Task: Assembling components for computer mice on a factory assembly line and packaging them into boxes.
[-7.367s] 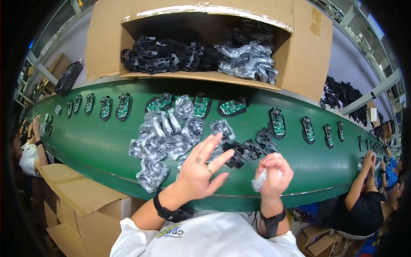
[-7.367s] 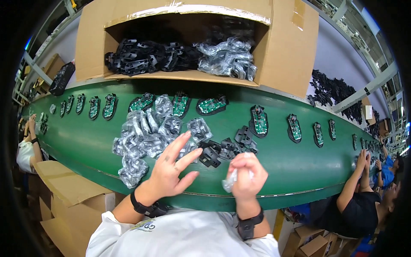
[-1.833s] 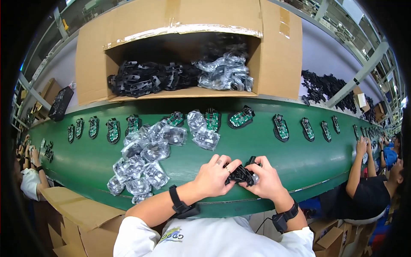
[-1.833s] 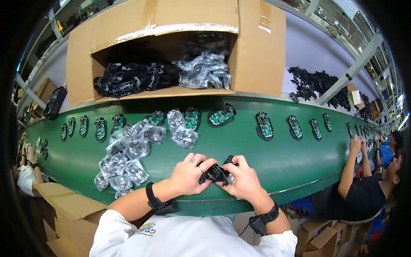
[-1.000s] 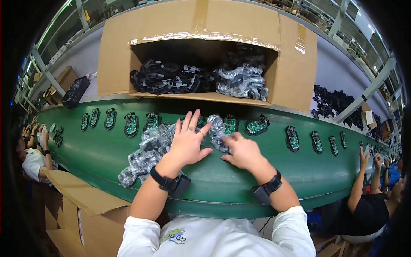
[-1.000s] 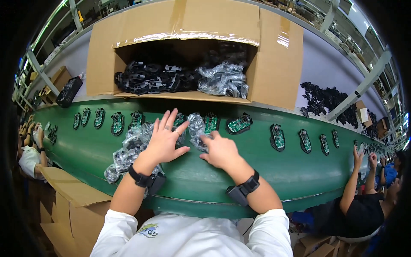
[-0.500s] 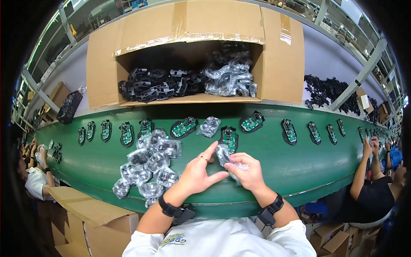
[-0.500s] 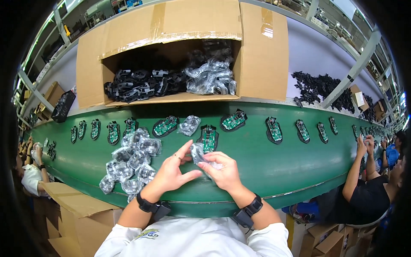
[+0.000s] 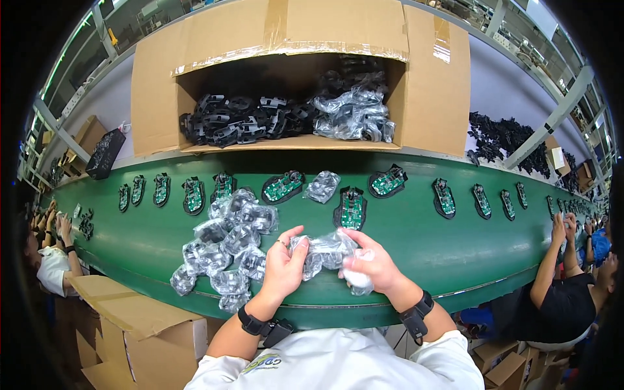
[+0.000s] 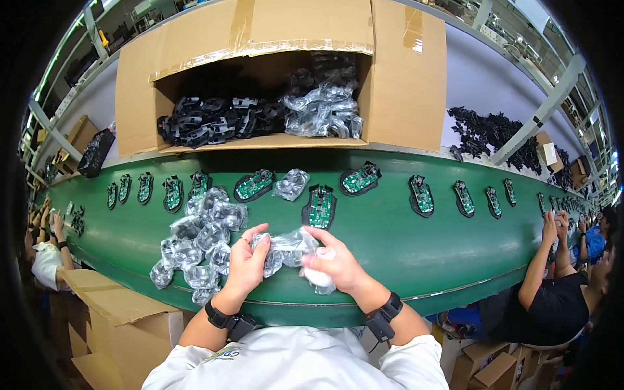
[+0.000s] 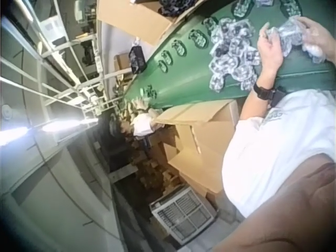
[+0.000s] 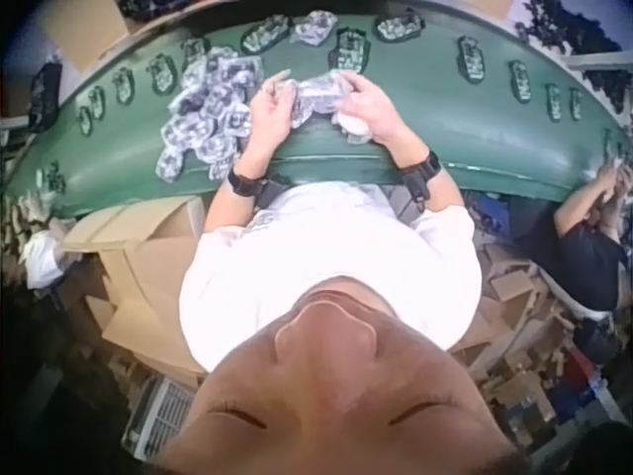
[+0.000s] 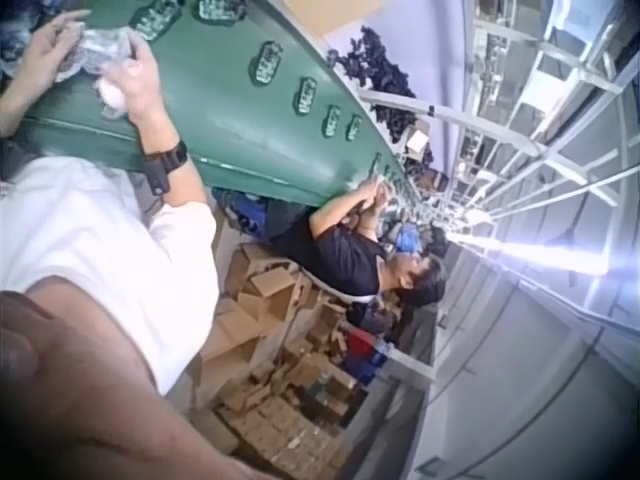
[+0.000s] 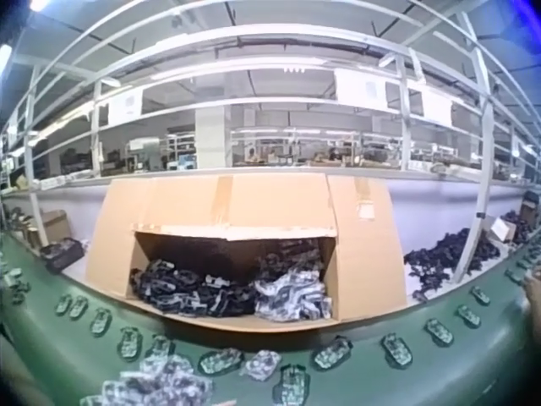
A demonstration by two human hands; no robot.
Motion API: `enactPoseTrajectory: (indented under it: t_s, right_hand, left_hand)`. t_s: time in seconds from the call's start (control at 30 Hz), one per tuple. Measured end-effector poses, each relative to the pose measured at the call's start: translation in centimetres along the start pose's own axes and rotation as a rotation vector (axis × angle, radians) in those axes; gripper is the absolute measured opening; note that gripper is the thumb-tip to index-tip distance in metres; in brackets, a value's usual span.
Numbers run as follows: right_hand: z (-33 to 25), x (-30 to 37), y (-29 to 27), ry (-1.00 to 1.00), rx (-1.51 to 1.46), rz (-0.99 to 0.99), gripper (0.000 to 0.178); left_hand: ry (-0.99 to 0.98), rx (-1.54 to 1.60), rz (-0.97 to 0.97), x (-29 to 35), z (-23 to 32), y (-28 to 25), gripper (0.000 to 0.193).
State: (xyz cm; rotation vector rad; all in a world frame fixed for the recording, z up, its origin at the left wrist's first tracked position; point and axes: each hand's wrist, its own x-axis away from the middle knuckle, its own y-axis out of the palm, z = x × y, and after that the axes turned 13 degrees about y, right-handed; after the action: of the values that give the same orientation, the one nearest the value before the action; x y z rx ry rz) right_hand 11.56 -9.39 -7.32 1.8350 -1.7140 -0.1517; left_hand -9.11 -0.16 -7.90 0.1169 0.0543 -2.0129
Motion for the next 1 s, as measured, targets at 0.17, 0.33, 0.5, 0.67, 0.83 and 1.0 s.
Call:
enactPoseTrajectory:
  t_s: [0.17, 0.33, 0.5, 0.67, 0.83, 1.0]
  right_hand:
    - [0.1, 0.2, -0.5, -0.167, 0.148, 0.127, 0.072]
    - [0.5, -0.3, -0.5, -0.145, 0.07, 0.206, 0.047]
    - [1.0, -0.6, -1.0, -0.119, 0.028, 0.203, 0.028]
    - [-0.9, 0.7, 0.4, -0.077, 0.324, 0.12, 0.033]
    - [-4.3, 1.1, 2.2, -0.359, 0.984, 0.096, 0.036]
    - [-5.9, 0.6, 3.5, -0.566, 1.55, 0.402, 0.018]
  left_hand:
    - [-0.223, 0.294, 0.018, 0.1, 2.3, -0.3, 0.066]
    - [0.069, 0.177, -0.078, 1.3, 0.1, -0.5, 0.06]
    - [0.529, -0.562, -0.175, 1.6, 0.6, 0.1, 0.017]
    - [0.741, -0.647, -0.111, 1.1, 1.6, -1.0, 0.015]
    - [0.849, -0.694, -0.082, 1.0, 5.3, -1.5, 0.016]
    - [0.915, -0.853, -0.1, 0.8, 5.9, -2.1, 0.015]
